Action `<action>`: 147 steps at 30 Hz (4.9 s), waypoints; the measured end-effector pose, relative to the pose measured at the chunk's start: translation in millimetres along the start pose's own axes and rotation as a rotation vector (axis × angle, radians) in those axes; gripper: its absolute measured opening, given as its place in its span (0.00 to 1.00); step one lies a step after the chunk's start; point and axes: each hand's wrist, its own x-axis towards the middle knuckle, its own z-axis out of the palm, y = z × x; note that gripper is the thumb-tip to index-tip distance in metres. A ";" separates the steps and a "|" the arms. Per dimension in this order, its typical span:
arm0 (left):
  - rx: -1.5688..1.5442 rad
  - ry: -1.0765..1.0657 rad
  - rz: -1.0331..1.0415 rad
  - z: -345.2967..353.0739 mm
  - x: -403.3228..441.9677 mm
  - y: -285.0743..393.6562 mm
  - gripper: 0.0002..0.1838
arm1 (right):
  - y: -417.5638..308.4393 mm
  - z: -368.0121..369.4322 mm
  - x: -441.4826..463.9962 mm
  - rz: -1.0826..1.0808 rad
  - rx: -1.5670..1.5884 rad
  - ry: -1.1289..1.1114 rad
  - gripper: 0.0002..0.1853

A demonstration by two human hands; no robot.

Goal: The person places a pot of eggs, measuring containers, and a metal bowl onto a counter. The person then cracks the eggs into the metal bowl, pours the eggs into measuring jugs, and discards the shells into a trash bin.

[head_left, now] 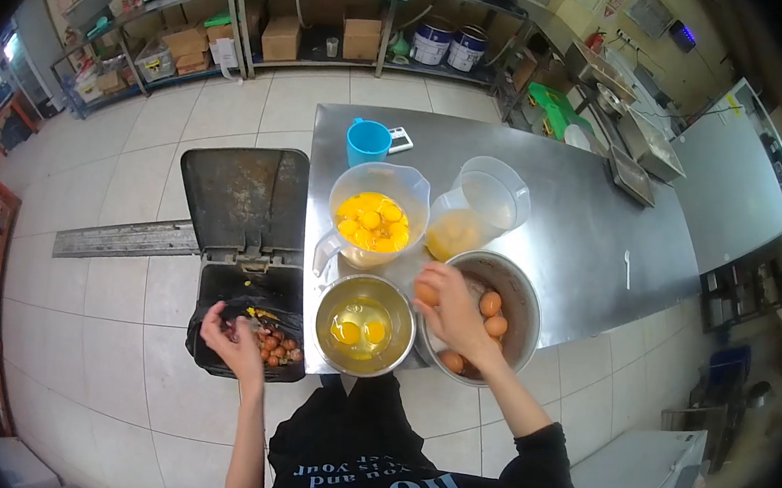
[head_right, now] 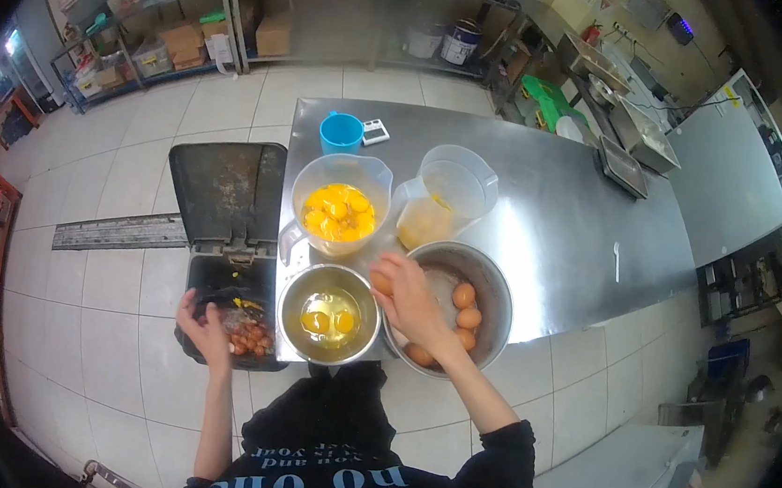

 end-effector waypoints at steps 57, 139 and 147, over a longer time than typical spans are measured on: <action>-0.190 -0.398 0.278 -20.1 -32.2 63.9 0.29 | -117.4 74.5 26.1 -0.056 0.440 -0.245 0.29; 0.517 -0.318 0.255 -29.1 20.2 12.0 0.25 | 104.2 -18.0 -60.6 0.771 -0.740 -0.559 0.16; 0.372 -0.204 0.219 -41.0 21.6 15.1 0.18 | 109.4 -17.0 -57.0 0.922 -0.140 -0.267 0.16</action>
